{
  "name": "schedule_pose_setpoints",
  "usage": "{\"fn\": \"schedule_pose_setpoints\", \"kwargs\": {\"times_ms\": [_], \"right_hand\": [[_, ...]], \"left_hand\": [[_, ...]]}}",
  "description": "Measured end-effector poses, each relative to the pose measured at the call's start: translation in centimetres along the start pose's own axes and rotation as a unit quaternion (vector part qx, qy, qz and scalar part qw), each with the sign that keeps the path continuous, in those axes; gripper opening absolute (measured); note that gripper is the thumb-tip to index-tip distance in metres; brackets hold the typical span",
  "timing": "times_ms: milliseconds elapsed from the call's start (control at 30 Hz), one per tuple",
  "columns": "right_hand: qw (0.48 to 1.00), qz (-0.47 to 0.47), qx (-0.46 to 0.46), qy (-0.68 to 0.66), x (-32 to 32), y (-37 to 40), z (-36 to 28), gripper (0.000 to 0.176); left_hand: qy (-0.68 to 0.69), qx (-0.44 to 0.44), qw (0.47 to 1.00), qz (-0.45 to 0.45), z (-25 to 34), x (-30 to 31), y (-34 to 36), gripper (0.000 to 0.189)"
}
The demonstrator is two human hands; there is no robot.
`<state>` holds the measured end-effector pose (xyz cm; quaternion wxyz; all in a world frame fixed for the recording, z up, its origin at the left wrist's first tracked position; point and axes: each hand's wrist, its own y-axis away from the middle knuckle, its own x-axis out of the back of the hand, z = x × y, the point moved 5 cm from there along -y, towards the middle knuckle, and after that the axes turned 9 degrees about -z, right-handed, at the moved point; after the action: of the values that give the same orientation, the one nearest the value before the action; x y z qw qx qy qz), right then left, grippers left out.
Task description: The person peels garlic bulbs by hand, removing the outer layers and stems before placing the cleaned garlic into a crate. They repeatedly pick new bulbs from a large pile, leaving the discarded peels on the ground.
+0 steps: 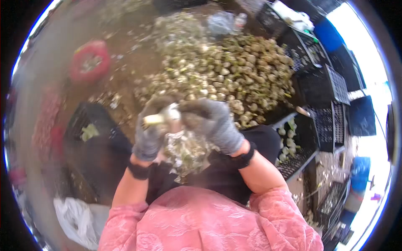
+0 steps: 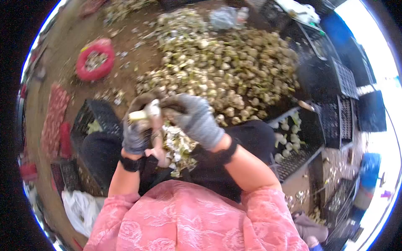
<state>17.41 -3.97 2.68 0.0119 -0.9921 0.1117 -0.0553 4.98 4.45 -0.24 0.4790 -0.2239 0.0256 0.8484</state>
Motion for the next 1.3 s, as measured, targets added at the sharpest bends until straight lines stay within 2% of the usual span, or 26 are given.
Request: {"fn": "schedule_pose_setpoints", "kwargs": {"times_ms": [33,100,167,200,233,267,300,333,367,433,467,500,567,600,633,700,733,767,800,833,867,900,967,1000,1167,1300], "right_hand": [[1.0,-0.003,0.027,-0.013,-0.1,-0.3,0.5,0.023],[0.993,0.038,0.08,0.081,0.1,-0.4,0.0,0.019],[0.962,0.039,0.106,0.248,0.0,-0.7,-0.1,0.019],[0.967,0.026,0.134,0.214,0.1,-0.6,-1.1,0.017],[0.942,0.051,0.128,0.306,0.5,-0.7,-0.4,0.015],[0.936,0.019,0.112,0.334,1.1,-0.9,-0.1,0.016],[0.927,-0.014,0.095,0.362,1.9,-1.2,0.1,0.018],[0.934,-0.118,-0.013,0.338,2.7,-1.9,1.5,0.021],[0.875,-0.216,-0.068,0.428,3.4,-2.5,2.0,0.033],[0.867,-0.287,-0.036,0.406,5.9,-1.5,1.3,0.05],[0.889,-0.28,-0.054,0.36,7.4,-1.1,2.8,0.058],[0.871,-0.306,-0.157,0.351,8.8,-0.8,0.8,0.052],[0.897,-0.283,-0.118,0.319,12.7,-1.6,6.0,0.044],[0.912,-0.252,-0.187,0.266,14.9,-1.8,6.4,0.04],[0.918,-0.221,-0.255,0.209,16.9,-1.8,6.9,0.036],[0.894,-0.195,-0.301,0.27,21.0,-2.6,11.7,0.028],[0.899,-0.167,-0.266,0.305,22.8,-2.7,13.7,0.029],[0.901,-0.14,-0.229,0.34,24.3,-2.9,15.3,0.031],[0.909,-0.083,-0.289,0.287,26.1,-2.8,17.7,0.043],[0.918,-0.068,-0.288,0.265,28.3,-3.0,21.0,0.055],[0.886,-0.045,-0.341,0.312,29.9,-3.8,22.3,0.058],[0.849,-0.022,-0.39,0.356,31.5,-4.5,23.6,0.062],[0.825,0.048,-0.421,0.373,34.3,-6.0,26.3,0.065],[0.811,0.062,-0.452,0.366,35.6,-7.2,28.1,0.066],[0.771,0.089,-0.536,0.331,38.9,-10.8,32.8,0.073],[0.683,-0.043,-0.601,0.413,38.2,-11.6,35.0,0.073]], "left_hand": [[-0.009,0.011,1.0,0.001,-0.2,0.2,0.1,0.067],[0.013,0.029,0.999,0.006,-0.8,0.6,0.5,0.063],[-0.004,0.067,0.997,0.041,0.0,0.7,0.6,0.061],[0.036,0.035,0.999,0.016,0.9,0.3,0.3,0.054],[0.076,0.005,0.997,-0.008,1.4,0.4,0.1,0.047],[-0.182,0.007,0.982,0.047,1.9,2.8,1.2,0.045],[-0.428,0.004,0.898,0.098,2.8,5.5,2.5,0.044],[-0.072,-0.029,0.985,0.156,3.8,7.6,3.1,0.044],[0.295,-0.052,0.934,0.194,5.0,8.8,3.3,0.044],[0.172,-0.045,0.964,0.198,9.5,10.9,3.0,0.041],[-0.274,0.022,0.924,0.264,11.5,14.9,4.6,0.041],[-0.664,0.081,0.69,0.277,13.9,19.3,6.9,0.04],[-0.421,0.024,0.838,0.345,13.8,33.8,14.9,0.037],[-0.258,0.045,0.843,0.47,13.7,36.3,17.4,0.036],[-0.083,0.066,0.81,0.576,12.9,37.5,19.2,0.035],[-0.097,0.159,0.774,0.605,12.5,34.1,20.1,0.036],[-0.068,0.154,0.81,0.561,12.1,36.4,21.9,0.043],[-0.069,0.155,0.807,0.565,11.8,33.0,20.2,0.043],[-0.134,0.155,0.808,0.552,11.6,29.1,18.5,0.044],[-0.199,0.155,0.806,0.536,11.6,26.4,16.7,0.045],[-0.296,0.203,0.824,0.439,11.6,26.0,15.6,0.043],[-0.297,0.204,0.82,0.444,11.2,25.6,15.4,0.043],[-0.498,0.218,0.767,0.341,10.6,20.1,11.6,0.038],[-0.497,0.217,0.762,0.354,10.3,20.0,11.3,0.035],[-0.568,0.233,0.725,0.313,10.3,19.9,8.2,0.032],[-0.547,0.279,0.732,0.294,9.5,19.8,6.6,0.03]]}}
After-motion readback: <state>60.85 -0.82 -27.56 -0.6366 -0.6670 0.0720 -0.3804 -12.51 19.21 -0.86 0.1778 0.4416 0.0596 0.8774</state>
